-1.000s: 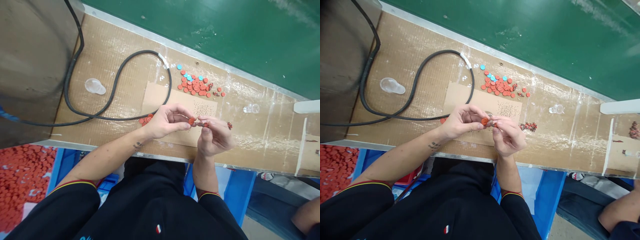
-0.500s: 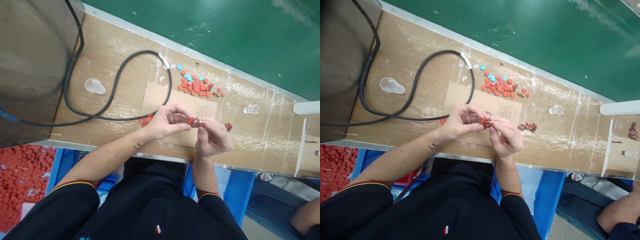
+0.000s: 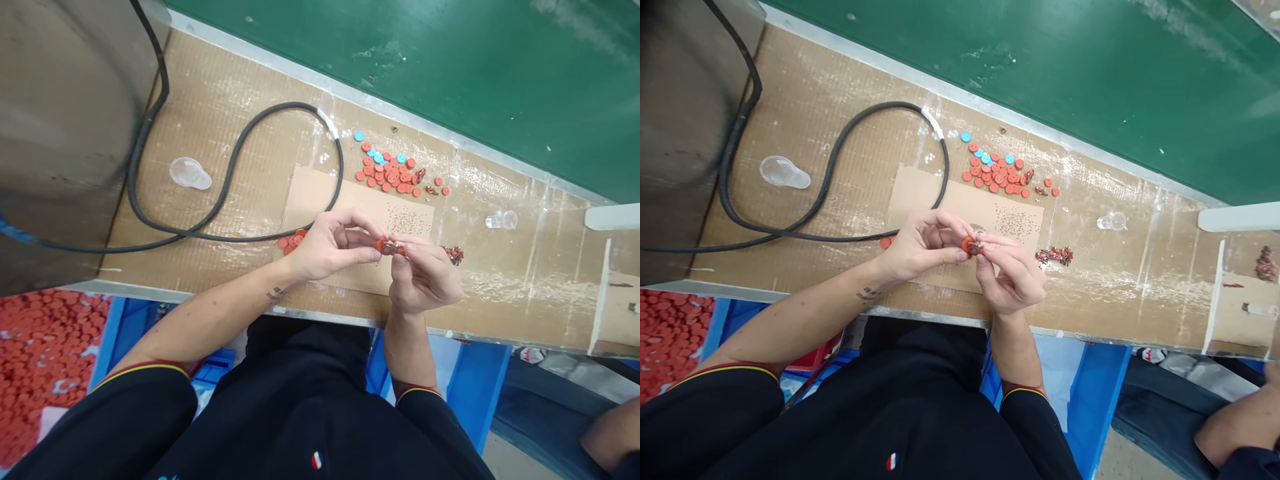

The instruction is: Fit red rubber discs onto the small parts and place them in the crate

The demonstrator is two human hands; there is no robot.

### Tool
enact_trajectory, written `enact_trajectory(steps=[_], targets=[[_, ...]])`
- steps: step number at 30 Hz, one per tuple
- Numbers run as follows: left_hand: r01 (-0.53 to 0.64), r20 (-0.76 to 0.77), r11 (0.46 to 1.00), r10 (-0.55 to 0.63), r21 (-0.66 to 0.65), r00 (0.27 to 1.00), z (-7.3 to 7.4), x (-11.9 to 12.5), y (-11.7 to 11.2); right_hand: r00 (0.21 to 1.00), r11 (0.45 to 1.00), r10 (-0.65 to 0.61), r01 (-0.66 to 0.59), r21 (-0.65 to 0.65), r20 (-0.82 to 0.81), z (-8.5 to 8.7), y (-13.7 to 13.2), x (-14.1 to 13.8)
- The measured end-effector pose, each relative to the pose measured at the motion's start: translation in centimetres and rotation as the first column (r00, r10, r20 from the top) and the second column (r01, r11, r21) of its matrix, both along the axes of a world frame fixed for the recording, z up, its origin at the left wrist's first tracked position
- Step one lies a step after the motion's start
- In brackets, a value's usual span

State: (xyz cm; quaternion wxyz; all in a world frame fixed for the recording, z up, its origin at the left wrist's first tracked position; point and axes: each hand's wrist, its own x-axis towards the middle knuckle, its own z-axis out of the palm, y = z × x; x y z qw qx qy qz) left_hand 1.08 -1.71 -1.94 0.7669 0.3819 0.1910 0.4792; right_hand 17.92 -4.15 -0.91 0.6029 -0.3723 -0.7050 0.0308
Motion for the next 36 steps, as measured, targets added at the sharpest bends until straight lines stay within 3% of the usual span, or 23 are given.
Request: enact_trajectory(steps=[36], targets=[[-0.035,-0.022,0.998,0.036,0.046,0.999,0.34,0.07,-0.01,1.000,1.000,-0.004,0.004,-0.001,-0.017,-0.17,-0.08,0.71]])
